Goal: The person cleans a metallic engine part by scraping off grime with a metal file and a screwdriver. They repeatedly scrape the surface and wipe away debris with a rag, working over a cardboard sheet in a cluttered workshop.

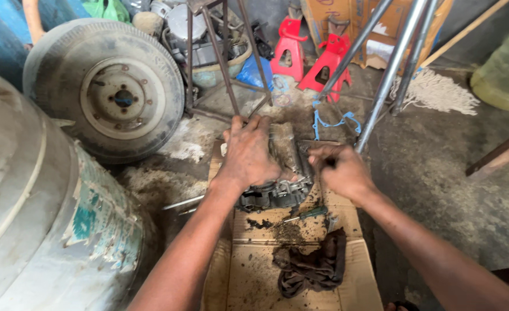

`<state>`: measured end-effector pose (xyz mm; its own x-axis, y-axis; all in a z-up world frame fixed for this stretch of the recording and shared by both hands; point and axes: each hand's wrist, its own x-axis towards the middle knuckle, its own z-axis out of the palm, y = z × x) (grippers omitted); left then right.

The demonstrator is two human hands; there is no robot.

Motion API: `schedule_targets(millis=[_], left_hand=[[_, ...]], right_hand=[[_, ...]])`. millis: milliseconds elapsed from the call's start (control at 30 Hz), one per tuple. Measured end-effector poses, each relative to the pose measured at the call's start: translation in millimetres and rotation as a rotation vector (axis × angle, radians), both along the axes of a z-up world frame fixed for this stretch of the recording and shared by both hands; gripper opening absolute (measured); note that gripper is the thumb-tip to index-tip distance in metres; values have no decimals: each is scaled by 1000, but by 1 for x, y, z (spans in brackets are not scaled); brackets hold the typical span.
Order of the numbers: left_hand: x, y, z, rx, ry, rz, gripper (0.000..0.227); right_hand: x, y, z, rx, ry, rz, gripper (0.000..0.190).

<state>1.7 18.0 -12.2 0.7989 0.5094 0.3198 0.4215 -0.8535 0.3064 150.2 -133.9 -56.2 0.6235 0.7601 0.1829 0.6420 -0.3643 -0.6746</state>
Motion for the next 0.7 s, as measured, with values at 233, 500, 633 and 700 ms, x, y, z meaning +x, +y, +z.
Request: schedule_targets(millis=[233,500,633,700], left_hand=[[-1,-4,2,-68,71,3,137],[-4,-5,6,-58,46,7,136],[-3,-6,6,-43,29,10,134],[-4,-7,5,-39,9,4,135]], right_hand=[[7,18,-1,3,81,-22,26],[34,6,-21,74,328,-117,33],[49,-8,-27,84,703,-171,40],[52,-14,-30,85,739,-166,44]])
